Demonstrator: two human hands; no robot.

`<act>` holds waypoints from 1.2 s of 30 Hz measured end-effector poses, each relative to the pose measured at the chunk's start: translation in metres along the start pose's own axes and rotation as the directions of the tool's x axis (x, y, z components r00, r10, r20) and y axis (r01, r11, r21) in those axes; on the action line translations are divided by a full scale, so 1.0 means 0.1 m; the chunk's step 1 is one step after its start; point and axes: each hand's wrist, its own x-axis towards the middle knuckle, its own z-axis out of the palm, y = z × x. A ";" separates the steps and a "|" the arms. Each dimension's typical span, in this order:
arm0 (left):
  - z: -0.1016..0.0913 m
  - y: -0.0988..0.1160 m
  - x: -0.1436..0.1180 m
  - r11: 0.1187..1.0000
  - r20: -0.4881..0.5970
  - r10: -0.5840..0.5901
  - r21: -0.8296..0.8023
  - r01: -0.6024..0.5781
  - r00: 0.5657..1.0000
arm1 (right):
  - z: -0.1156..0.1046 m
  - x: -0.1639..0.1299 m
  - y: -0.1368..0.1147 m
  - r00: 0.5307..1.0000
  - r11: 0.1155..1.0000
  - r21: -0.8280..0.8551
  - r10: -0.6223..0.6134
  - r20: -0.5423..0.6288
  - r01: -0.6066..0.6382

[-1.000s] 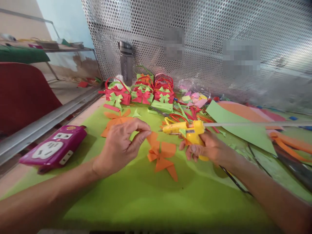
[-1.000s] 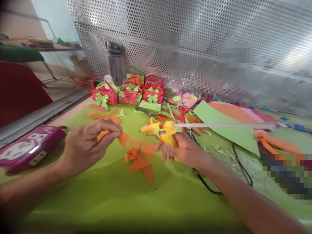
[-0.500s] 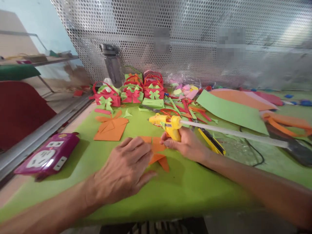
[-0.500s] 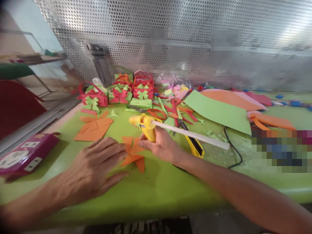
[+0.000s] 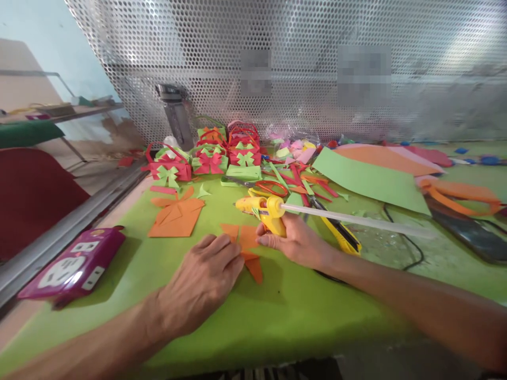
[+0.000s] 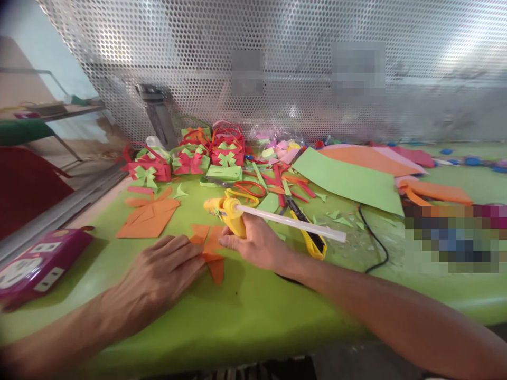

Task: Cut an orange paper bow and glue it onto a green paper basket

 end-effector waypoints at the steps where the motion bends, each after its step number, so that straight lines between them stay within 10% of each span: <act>1: 0.00 0.00 0.00 1.000 -0.001 -0.003 0.000 0.003 1.000 | 0.00 0.00 0.01 1.000 1.000 0.005 -0.004 0.000 0.004; 9: -0.07 -0.07 -0.01 0.982 -0.165 -0.151 -0.135 0.129 0.975 | -0.02 0.00 0.02 1.000 1.000 0.004 0.012 0.026 -0.012; 19: -0.59 -0.41 0.03 0.870 -0.295 -0.493 -0.137 0.474 0.818 | 0.01 -0.02 0.04 0.999 0.998 0.047 0.034 0.020 -0.035; 23: -0.56 -0.85 0.24 0.712 -0.118 -0.701 -0.174 0.680 0.704 | 0.02 -0.04 0.04 1.000 0.999 0.035 0.015 -0.012 -0.015; 29: -0.09 -1.50 0.65 0.643 -0.004 -0.755 -0.201 0.739 0.656 | 0.02 -0.08 0.08 0.999 0.999 0.033 0.024 -0.029 -0.023; 36: 0.20 -1.58 1.11 0.488 0.242 -0.747 -0.433 0.758 0.619 | 0.04 -0.20 -0.03 0.998 0.990 0.141 0.006 -0.059 0.003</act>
